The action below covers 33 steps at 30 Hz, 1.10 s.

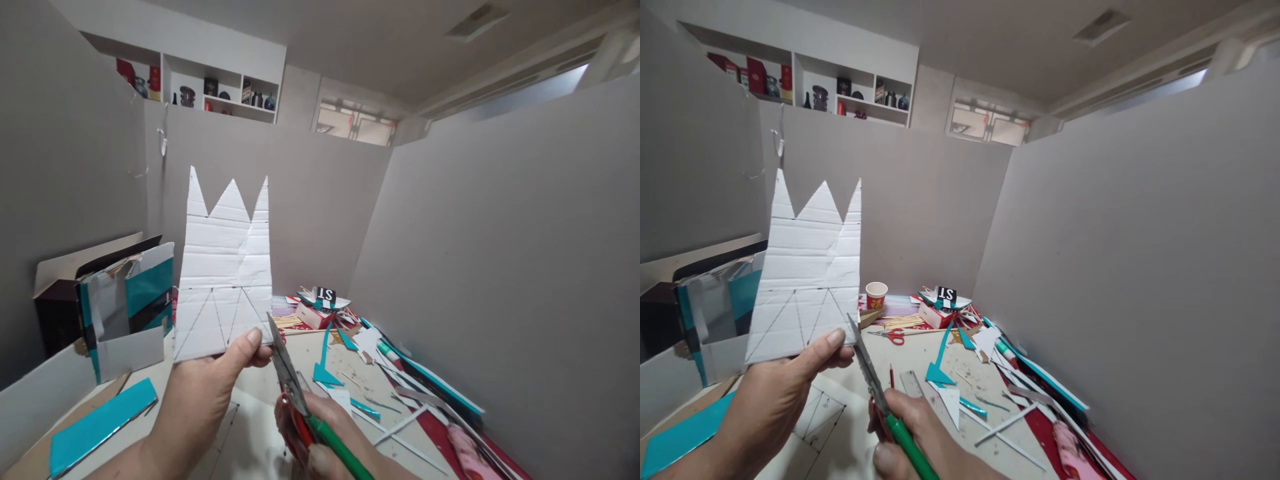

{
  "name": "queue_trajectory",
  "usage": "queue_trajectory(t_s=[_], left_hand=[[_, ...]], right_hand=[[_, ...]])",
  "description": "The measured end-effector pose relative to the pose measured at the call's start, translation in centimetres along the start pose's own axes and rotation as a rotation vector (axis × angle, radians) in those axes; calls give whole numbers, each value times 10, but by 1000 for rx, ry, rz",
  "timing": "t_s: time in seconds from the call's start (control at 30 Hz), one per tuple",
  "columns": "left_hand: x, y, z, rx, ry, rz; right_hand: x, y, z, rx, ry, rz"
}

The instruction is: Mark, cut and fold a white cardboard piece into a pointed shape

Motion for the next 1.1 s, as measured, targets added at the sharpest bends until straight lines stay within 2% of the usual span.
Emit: queue_trajectory(t_s=[0.27, 0.53, 0.77, 1.1], left_hand=[[-1, 2, -1, 2, 22, 0], [-1, 1, -1, -3, 40, -15], [-3, 3, -1, 4, 44, -22], [0, 3, -2, 15, 23, 2]], right_hand=[[12, -3, -1, 26, 8, 8], [24, -5, 0, 51, -15, 124], [26, -3, -2, 51, -70, 132], [15, -3, 0, -4, -60, 76]])
Point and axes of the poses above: each hand's wrist, its own z-axis away from the middle knuckle, its own y-axis out of the palm, x = y × z, the point moved 6 cm from there along -z, towards the middle knuckle, and after that the axes turned 5 degrees about -y, right-handed, at the moved point
